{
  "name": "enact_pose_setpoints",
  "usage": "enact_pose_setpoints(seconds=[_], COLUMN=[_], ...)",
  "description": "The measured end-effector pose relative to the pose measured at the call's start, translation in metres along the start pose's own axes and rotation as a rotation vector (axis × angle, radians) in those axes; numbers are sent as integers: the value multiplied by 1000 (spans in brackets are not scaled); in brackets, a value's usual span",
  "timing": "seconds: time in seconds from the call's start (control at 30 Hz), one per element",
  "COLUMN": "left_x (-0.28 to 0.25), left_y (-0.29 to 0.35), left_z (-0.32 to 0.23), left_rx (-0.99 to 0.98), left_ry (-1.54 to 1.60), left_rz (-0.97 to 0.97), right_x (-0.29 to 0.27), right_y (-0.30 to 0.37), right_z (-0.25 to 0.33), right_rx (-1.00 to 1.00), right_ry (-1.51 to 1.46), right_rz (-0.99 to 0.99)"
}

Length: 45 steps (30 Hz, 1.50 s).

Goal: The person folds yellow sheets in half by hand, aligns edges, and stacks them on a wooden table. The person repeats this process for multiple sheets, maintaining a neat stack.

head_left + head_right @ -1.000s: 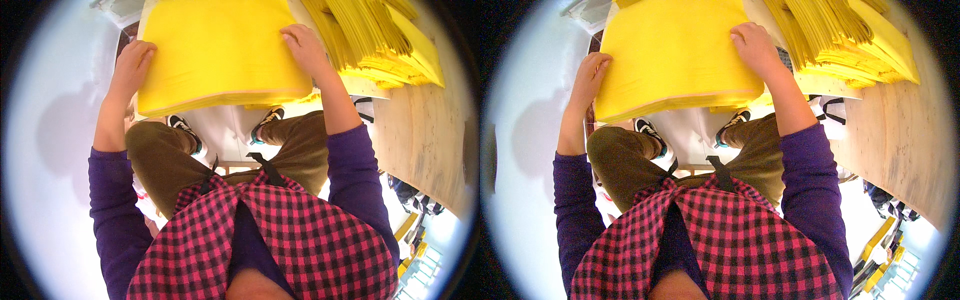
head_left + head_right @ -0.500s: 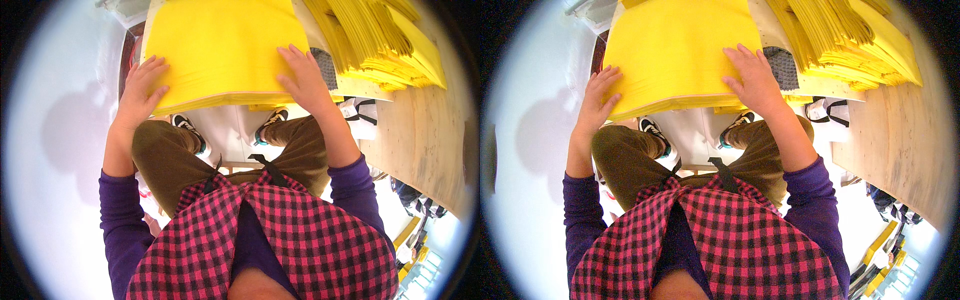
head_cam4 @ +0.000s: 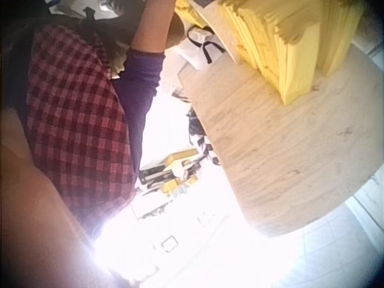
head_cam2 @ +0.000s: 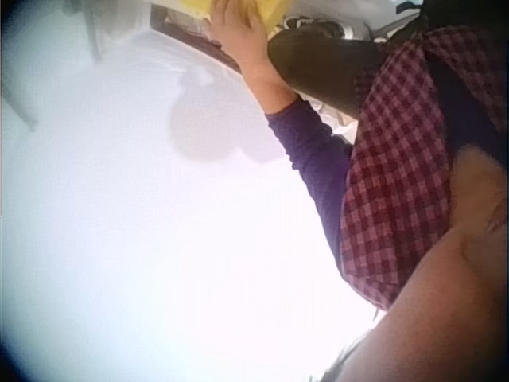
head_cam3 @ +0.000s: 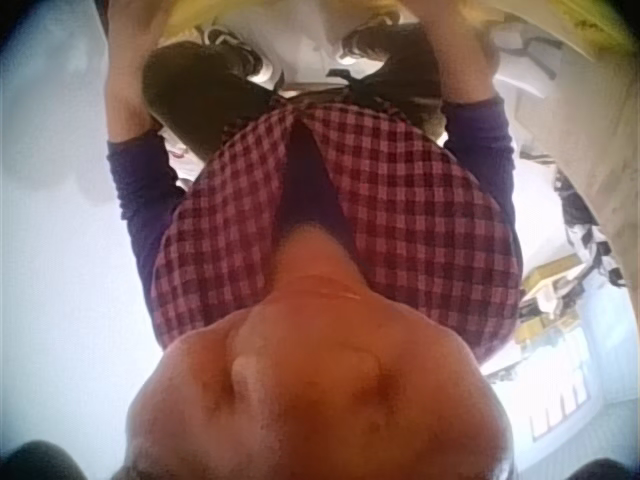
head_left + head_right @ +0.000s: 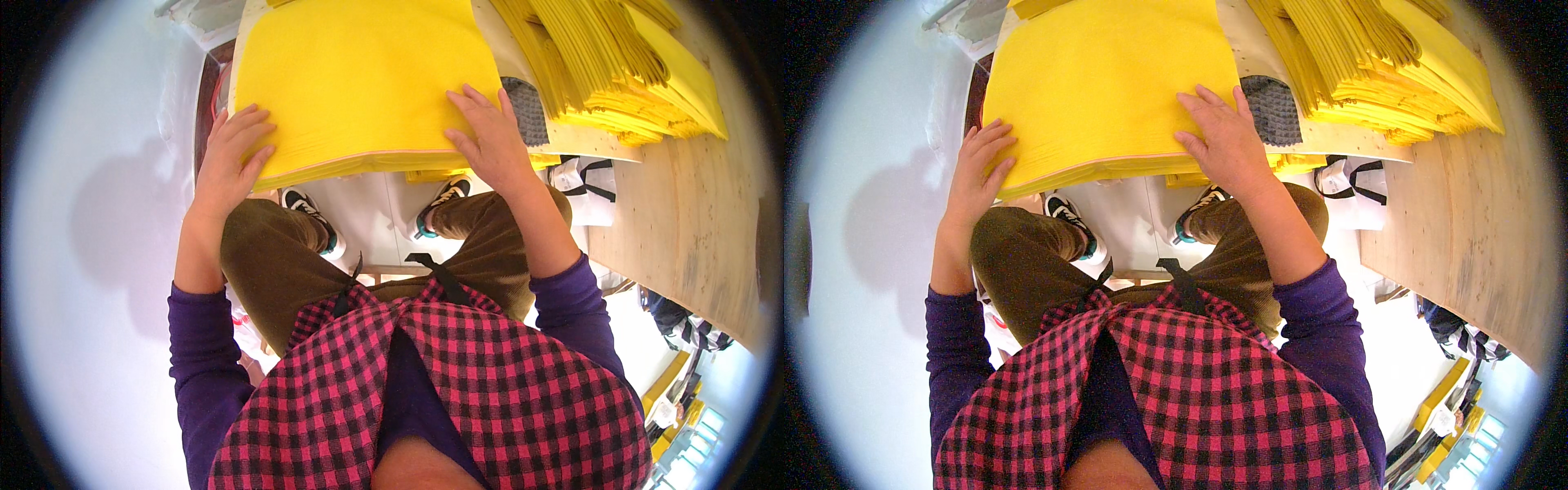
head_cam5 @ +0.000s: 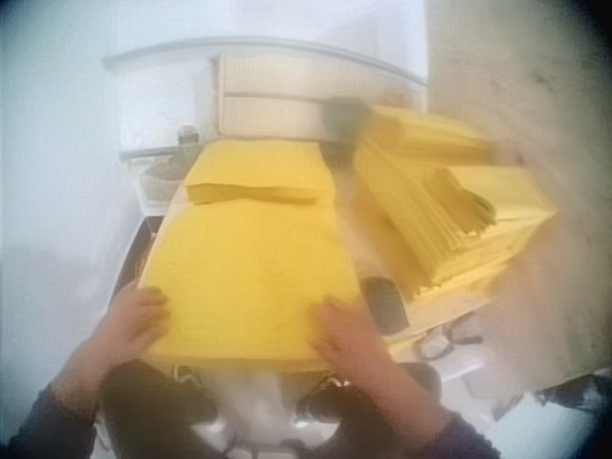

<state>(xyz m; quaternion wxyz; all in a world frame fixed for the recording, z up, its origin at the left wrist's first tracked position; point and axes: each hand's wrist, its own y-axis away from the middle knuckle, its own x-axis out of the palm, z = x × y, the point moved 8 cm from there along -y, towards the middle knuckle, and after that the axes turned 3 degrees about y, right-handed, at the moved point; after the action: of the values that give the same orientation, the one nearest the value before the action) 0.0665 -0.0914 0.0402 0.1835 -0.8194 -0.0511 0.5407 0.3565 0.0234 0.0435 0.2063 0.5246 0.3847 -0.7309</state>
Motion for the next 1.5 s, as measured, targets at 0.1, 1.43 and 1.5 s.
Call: enact_pose_setpoints(seconds=[0.1, 1.43, 1.5], left_x=[1, 0, 1], left_y=[1, 3, 3], left_z=[1, -1, 0], left_rx=[-9, -18, -18], left_ry=[15, 123, 131], left_rz=[-6, -71, -71], right_x=[-3, 20, 21], right_y=[1, 17, 18], right_z=[0, -116, -118], right_rx=[-9, 804, 833], right_ry=[-4, -834, -874], right_rz=[-11, -272, -298])
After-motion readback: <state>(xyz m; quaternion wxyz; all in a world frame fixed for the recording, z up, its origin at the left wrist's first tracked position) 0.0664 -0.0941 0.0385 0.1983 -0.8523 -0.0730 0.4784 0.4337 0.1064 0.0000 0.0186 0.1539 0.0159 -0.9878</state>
